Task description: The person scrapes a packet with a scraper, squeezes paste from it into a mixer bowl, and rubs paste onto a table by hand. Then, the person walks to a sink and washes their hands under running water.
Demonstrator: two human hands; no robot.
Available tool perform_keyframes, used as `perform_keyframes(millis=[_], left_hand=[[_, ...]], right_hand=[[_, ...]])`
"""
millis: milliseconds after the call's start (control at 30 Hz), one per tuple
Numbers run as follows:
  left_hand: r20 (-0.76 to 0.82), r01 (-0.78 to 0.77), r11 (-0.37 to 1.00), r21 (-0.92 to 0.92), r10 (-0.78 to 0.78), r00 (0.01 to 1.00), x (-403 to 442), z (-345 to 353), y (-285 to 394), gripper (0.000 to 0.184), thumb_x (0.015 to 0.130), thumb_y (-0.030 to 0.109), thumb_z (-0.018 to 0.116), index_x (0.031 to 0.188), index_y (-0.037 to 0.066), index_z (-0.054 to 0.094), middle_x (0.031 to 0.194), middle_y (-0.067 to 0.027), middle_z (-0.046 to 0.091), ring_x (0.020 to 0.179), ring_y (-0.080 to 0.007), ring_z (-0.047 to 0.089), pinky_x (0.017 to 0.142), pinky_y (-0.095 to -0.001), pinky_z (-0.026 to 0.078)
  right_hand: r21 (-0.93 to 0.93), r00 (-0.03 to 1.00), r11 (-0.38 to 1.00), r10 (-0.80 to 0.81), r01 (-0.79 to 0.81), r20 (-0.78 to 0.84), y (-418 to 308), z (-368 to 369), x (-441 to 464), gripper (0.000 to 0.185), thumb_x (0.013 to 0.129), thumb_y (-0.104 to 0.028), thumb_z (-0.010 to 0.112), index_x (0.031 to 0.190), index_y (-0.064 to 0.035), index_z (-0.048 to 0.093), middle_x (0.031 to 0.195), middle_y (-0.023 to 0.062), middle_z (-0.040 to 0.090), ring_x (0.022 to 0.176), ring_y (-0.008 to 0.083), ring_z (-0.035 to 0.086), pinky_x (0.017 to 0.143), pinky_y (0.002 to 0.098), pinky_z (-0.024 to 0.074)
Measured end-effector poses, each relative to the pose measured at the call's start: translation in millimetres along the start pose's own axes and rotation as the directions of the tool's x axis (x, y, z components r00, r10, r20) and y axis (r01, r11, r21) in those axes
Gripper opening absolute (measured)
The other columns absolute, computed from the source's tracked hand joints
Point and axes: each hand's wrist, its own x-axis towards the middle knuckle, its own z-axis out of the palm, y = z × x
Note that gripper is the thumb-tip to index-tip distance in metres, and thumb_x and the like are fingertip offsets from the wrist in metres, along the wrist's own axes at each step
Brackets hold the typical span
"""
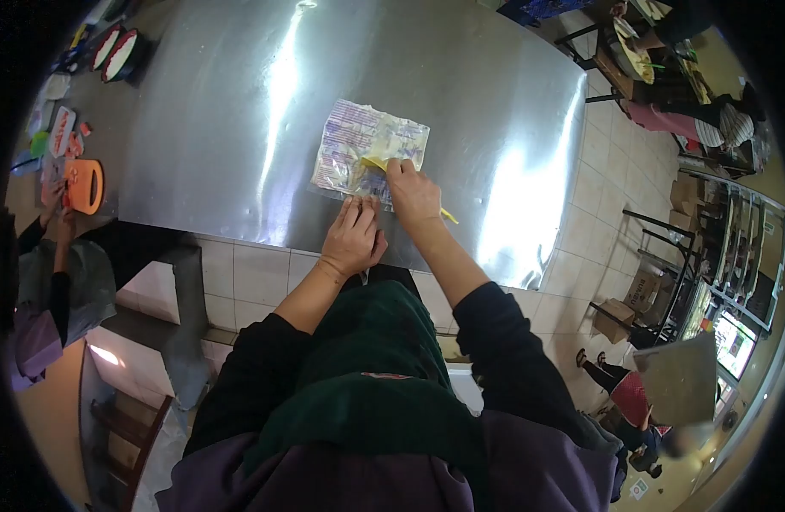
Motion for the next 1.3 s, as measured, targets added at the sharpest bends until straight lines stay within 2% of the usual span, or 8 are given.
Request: perform_keyframes(millis=[100, 200, 367, 700, 933, 1000, 1200, 1300], left_hand=[[-0.015, 0.001, 1.000, 0.021, 0.000, 1.000, -0.8, 1.6, -0.7, 0.052, 0.073, 0.021, 0.055, 0.113, -0.012, 0.052, 0.111, -0.0211, 0.053, 0.105, -0.0350, 0.050, 0.099, -0.0422, 0.037], [-0.044, 0.011, 1.000, 0.019, -0.011, 0.999, -0.1, 1.9, -1.1, 0.051, 0.072, 0.022, 0.056, 0.111, -0.011, 0.054, 0.110, -0.0210, 0.053, 0.105, -0.0352, 0.050, 0.100, -0.0424, 0.037], [-0.061, -0.016, 1.000, 0.000, 0.016, 0.998, -2.6, 2.6, -2.0, 0.045, 0.072, 0.022, 0.056, 0.103, -0.010, 0.058, 0.109, -0.0216, 0.054, 0.104, -0.0358, 0.051, 0.099, -0.0427, 0.038], [-0.059, -0.020, 1.000, 0.007, 0.020, 0.998, -4.5, 7.8, -6.5, 0.042, 0.071, 0.021, 0.055, 0.099, -0.010, 0.060, 0.109, -0.0224, 0.054, 0.101, -0.0363, 0.053, 0.096, -0.0440, 0.040], [-0.090, -0.011, 1.000, -0.024, 0.009, 0.996, -4.8, 4.2, -9.9, 0.047, 0.071, 0.021, 0.056, 0.106, -0.011, 0.056, 0.108, -0.0222, 0.053, 0.101, -0.0360, 0.052, 0.097, -0.0436, 0.040], [-0.087, 0.001, 0.999, -0.040, -0.005, 0.996, -5.6, 2.2, -9.3, 0.049, 0.071, 0.022, 0.056, 0.108, -0.011, 0.055, 0.108, -0.0218, 0.053, 0.101, -0.0357, 0.052, 0.097, -0.0431, 0.040], [-0.041, -0.012, 1.000, -0.002, 0.012, 0.999, -2.8, 0.0, -9.8, 0.050, 0.072, 0.023, 0.055, 0.109, -0.011, 0.055, 0.104, -0.0206, 0.054, 0.101, -0.0347, 0.052, 0.097, -0.0410, 0.040], [-0.044, 0.009, 1.000, -0.005, -0.009, 0.999, -1.6, 2.0, -10.6, 0.050, 0.072, 0.022, 0.055, 0.109, -0.011, 0.055, 0.103, -0.0197, 0.054, 0.101, -0.0344, 0.053, 0.096, -0.0410, 0.040]], right_hand=[[0.048, 0.995, 0.994, 0.100, -0.102, 0.026, -6.2, 0.2, -2.1, 0.013, 0.082, -0.013, 0.052, 0.092, -0.0081, 0.045, 0.085, 0.0094, 0.057, 0.072, 0.0299, 0.064, 0.054, 0.0394, 0.0526], [0.108, 0.999, 0.994, -0.020, 0.024, -0.032, -10.5, -2.5, -14.9, 0.012, 0.083, -0.014, 0.051, 0.092, -0.0082, 0.045, 0.083, 0.0091, 0.057, 0.070, 0.0300, 0.064, 0.053, 0.0396, 0.0519], [0.131, 0.928, 0.928, -0.361, 0.348, 0.096, -0.9, -12.8, -8.1, 0.015, 0.082, -0.017, 0.052, 0.092, -0.0084, 0.046, 0.081, 0.0080, 0.058, 0.068, 0.0286, 0.064, 0.051, 0.0387, 0.0511], [-0.008, 0.988, 0.988, -0.153, 0.153, 0.010, -28.9, 0.9, 15.0, 0.022, 0.076, -0.012, 0.056, 0.094, -0.0057, 0.046, 0.085, 0.0077, 0.057, 0.069, 0.0245, 0.065, 0.055, 0.0358, 0.0527], [0.083, 0.998, 0.995, -0.063, 0.062, 0.006, -28.9, -6.5, 30.6, 0.018, 0.079, -0.014, 0.055, 0.092, -0.0068, 0.047, 0.086, 0.0091, 0.058, 0.069, 0.0283, 0.064, 0.056, 0.0377, 0.0520], [0.197, 0.990, 0.971, -0.143, 0.137, 0.015, -14.9, -17.4, 14.2, 0.016, 0.080, -0.018, 0.055, 0.092, -0.0085, 0.048, 0.086, 0.0078, 0.059, 0.070, 0.0293, 0.063, 0.054, 0.0394, 0.0504], [0.141, 0.907, 0.913, -0.399, 0.382, 0.132, 13.7, -20.9, -4.1, 0.018, 0.080, -0.020, 0.057, 0.092, -0.0097, 0.049, 0.084, 0.0057, 0.059, 0.070, 0.0275, 0.063, 0.052, 0.0387, 0.0493], [0.088, 0.913, 0.934, -0.357, 0.346, 0.198, 4.1, -19.7, 6.7, 0.017, 0.079, -0.016, 0.056, 0.093, -0.0088, 0.048, 0.084, 0.0066, 0.058, 0.070, 0.0267, 0.064, 0.052, 0.0376, 0.0499]])
